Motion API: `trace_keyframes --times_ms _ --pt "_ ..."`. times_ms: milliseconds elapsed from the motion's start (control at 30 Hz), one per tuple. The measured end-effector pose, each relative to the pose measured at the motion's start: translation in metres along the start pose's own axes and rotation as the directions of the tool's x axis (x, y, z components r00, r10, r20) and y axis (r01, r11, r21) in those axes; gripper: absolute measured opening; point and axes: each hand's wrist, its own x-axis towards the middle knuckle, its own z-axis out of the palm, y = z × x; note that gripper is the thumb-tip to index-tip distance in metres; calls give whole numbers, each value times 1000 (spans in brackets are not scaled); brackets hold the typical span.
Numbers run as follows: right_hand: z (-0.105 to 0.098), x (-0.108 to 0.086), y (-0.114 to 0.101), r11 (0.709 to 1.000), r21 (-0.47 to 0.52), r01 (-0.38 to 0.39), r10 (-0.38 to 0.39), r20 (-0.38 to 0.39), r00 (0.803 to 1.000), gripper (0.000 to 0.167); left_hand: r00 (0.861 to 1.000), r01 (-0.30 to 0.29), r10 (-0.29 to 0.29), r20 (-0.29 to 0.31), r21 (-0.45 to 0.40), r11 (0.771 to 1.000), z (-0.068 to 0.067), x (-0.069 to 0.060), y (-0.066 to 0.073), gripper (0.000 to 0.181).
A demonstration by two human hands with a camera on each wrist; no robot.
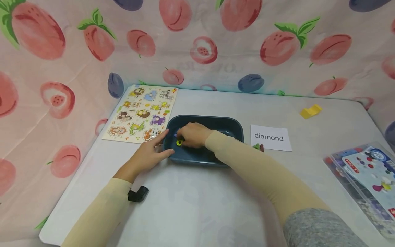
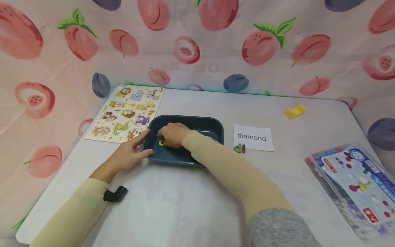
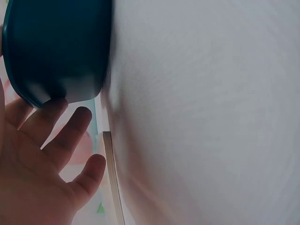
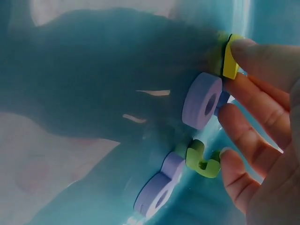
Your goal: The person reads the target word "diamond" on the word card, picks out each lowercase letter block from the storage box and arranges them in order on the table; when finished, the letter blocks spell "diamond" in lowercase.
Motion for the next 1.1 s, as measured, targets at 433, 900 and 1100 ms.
trace_keyframes --times_ms 433,900,1100 --pt "-10 -8 4 997 76 -16 19 -37 999 30 1000 -10 10 1 3 1000 1 0 1 85" --pt "-48 -51 17 994 105 -1 12 -104 994 30 1000 6 -6 5 15 1000 -1 1 3 84" --pt "-58 -75 25 992 121 -25 42 -139 989 30 1000 1 -2 5 16 1000 -1 0 0 85"
